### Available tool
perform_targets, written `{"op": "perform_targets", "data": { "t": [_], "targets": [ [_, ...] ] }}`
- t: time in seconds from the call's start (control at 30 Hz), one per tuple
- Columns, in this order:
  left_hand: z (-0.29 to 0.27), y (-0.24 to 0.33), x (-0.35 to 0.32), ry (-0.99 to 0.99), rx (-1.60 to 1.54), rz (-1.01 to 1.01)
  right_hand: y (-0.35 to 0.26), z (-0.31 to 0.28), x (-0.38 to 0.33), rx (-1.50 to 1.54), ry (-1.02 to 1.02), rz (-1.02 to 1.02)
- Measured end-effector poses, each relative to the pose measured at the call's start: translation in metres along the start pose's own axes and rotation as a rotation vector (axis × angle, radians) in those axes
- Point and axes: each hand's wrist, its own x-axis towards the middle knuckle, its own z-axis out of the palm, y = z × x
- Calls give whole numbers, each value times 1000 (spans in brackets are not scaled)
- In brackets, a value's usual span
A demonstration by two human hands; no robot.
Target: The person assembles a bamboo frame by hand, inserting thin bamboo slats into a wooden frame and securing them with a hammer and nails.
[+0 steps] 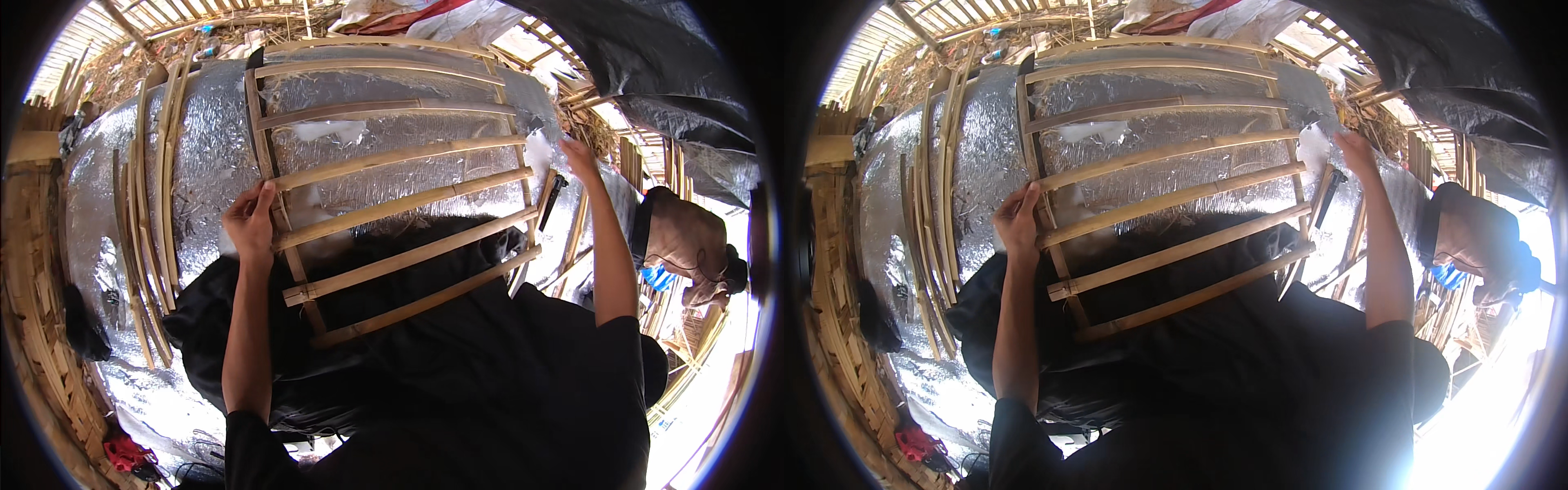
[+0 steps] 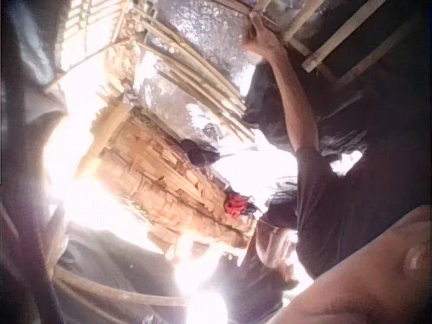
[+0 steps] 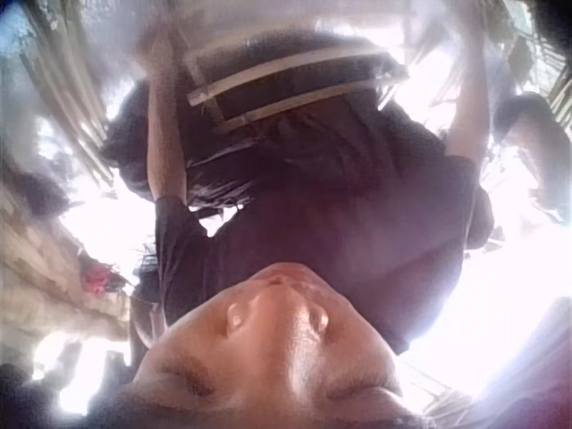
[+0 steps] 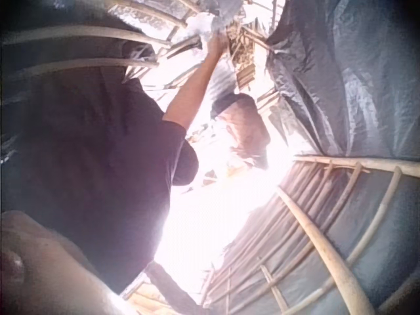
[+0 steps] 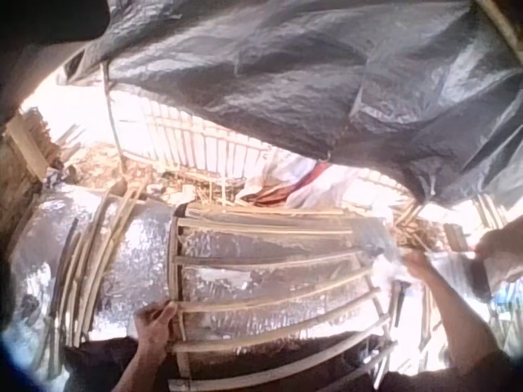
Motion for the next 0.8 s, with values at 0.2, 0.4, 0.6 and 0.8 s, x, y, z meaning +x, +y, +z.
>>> {"op": "perform_targets", "data": {
  "t": [0.2, 0.4, 0.6, 0.8],
  "targets": [
    [-1, -7, 3, -5, -29, 42, -36, 55, -18, -162, 522, -742],
    [2, -5, 1, -20, -57, 8, -207, 190, -162, -157, 15, -1117],
    [-2, -5, 1, -47, -59, 35, -275, 271, -267, 31, -79, -1141],
    [-10, 27, 8, -184, -38, -281, -326, 295, -261, -210, -45, -1017]
  ]
}}
